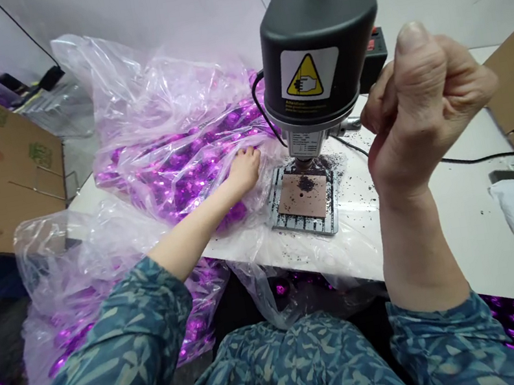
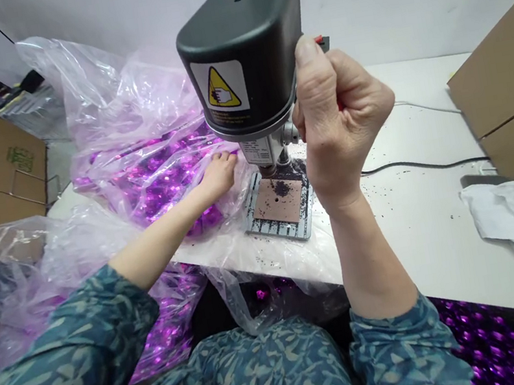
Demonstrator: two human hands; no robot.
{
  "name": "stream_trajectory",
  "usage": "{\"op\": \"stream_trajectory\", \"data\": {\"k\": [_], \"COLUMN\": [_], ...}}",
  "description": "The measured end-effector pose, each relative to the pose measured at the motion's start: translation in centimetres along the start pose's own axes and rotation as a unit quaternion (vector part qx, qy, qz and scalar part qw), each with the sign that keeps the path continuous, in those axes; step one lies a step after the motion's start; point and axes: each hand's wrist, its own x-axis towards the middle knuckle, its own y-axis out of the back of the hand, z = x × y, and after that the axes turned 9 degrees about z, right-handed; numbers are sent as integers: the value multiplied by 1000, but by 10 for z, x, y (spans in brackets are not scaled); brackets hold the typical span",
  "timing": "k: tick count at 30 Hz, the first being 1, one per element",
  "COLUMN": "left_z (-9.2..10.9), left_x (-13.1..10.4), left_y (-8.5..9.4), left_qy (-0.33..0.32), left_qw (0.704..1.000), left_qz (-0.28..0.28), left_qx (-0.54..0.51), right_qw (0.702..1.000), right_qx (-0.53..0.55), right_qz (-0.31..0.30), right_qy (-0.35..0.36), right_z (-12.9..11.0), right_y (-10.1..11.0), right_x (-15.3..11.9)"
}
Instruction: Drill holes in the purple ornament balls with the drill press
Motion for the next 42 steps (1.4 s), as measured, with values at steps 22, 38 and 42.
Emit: {"op": "stream_trajectory", "data": {"k": [22,38,42], "left_z": [22,35,36], "left_x": [-55,-64,-64], "left_y": [15,-46,-48], "left_qy": [218,89,99], "left_qw": [729,790,799], "left_qz": [-59,-12,3], "left_qx": [-646,-606,-593], "right_qw": [996,995,995], "right_qx": [-90,-102,-94], "right_qz": [-16,-11,-9], "right_qy": [-24,9,8], "right_z": [-10,-11,-12], "right_y": [3,3,2], "right_x": [-7,-7,-8]}}
